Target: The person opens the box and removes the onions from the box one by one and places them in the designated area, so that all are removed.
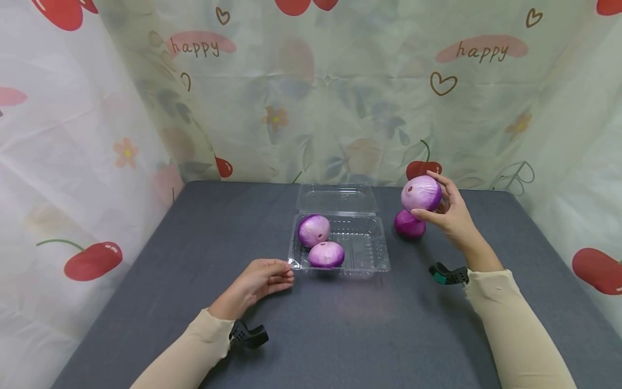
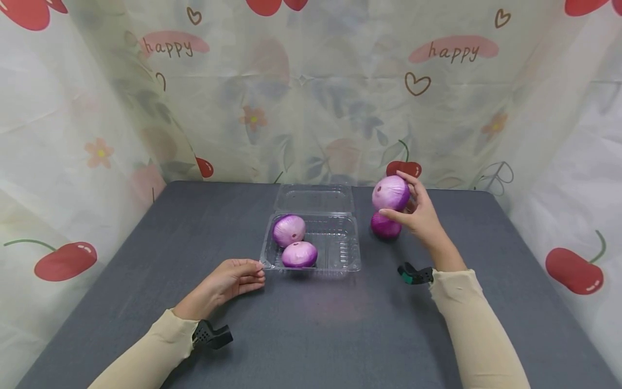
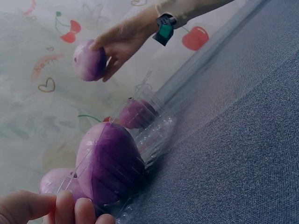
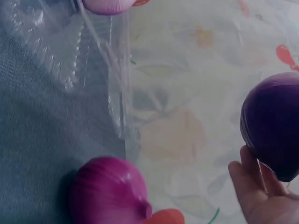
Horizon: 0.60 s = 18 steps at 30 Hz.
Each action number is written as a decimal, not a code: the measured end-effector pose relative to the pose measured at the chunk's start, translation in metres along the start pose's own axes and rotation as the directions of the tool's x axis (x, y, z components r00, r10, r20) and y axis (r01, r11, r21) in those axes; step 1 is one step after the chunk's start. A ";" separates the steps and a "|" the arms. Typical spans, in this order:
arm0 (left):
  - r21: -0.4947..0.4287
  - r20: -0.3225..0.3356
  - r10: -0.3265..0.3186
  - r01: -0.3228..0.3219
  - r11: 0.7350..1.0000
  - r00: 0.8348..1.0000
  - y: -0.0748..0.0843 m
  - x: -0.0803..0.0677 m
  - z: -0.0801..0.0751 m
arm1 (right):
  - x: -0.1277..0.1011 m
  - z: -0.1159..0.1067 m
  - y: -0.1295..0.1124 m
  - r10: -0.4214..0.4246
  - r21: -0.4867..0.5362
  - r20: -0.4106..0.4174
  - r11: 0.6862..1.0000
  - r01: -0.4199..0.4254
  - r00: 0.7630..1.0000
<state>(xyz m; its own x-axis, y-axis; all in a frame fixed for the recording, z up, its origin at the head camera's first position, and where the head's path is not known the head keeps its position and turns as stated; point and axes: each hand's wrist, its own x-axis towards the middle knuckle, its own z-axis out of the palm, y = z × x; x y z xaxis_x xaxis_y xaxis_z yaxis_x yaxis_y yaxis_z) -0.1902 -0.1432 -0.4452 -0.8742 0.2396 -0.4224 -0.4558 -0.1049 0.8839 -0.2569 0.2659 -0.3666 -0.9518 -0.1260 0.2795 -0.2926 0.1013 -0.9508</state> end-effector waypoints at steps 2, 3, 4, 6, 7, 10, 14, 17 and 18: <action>-0.003 0.008 0.003 -0.003 1.000 1.000 0.000 0.000 0.000 | -0.001 -0.005 0.002 0.008 -0.004 -0.014 1.000 -0.008 1.000; -0.005 0.012 0.005 -0.005 1.000 1.000 0.000 0.000 0.000 | -0.002 -0.006 0.002 0.012 -0.006 -0.020 1.000 -0.013 1.000; -0.005 0.013 0.006 -0.006 1.000 1.000 0.000 0.000 0.000 | -0.003 -0.008 0.003 0.016 -0.008 -0.024 1.000 -0.016 1.000; -0.005 0.009 0.005 -0.005 1.000 1.000 0.000 -0.001 0.000 | -0.003 -0.011 0.006 0.020 -0.014 -0.028 1.000 -0.020 0.999; -0.005 0.005 0.003 -0.003 1.000 1.000 0.000 -0.001 0.000 | -0.004 -0.012 0.007 0.023 -0.023 -0.031 0.999 -0.024 0.999; -0.005 -0.011 -0.001 0.001 1.000 1.000 0.000 0.000 0.000 | -0.004 -0.016 0.010 0.036 -0.077 -0.045 0.996 -0.040 0.998; -0.008 -0.021 -0.006 0.006 1.000 1.000 0.000 0.000 0.001 | -0.004 -0.021 0.015 0.056 -0.175 -0.073 0.982 -0.068 0.996; -0.010 -0.020 -0.007 0.007 1.000 1.000 0.000 0.000 0.001 | -0.003 -0.025 0.018 0.082 -0.234 -0.092 0.967 -0.101 0.992; -0.013 -0.018 -0.008 0.008 1.000 1.000 0.000 0.000 0.001 | -0.003 -0.026 0.018 0.089 -0.246 -0.098 0.963 -0.111 0.991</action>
<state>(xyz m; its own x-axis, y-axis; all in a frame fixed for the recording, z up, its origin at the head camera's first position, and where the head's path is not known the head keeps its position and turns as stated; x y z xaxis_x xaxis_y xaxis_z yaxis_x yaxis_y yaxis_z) -0.1903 -0.1426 -0.4451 -0.8734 0.2232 -0.4328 -0.4645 -0.1151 0.8780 -0.2618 0.2941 -0.3810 -0.9785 -0.0194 0.2053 -0.1987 0.3544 -0.9137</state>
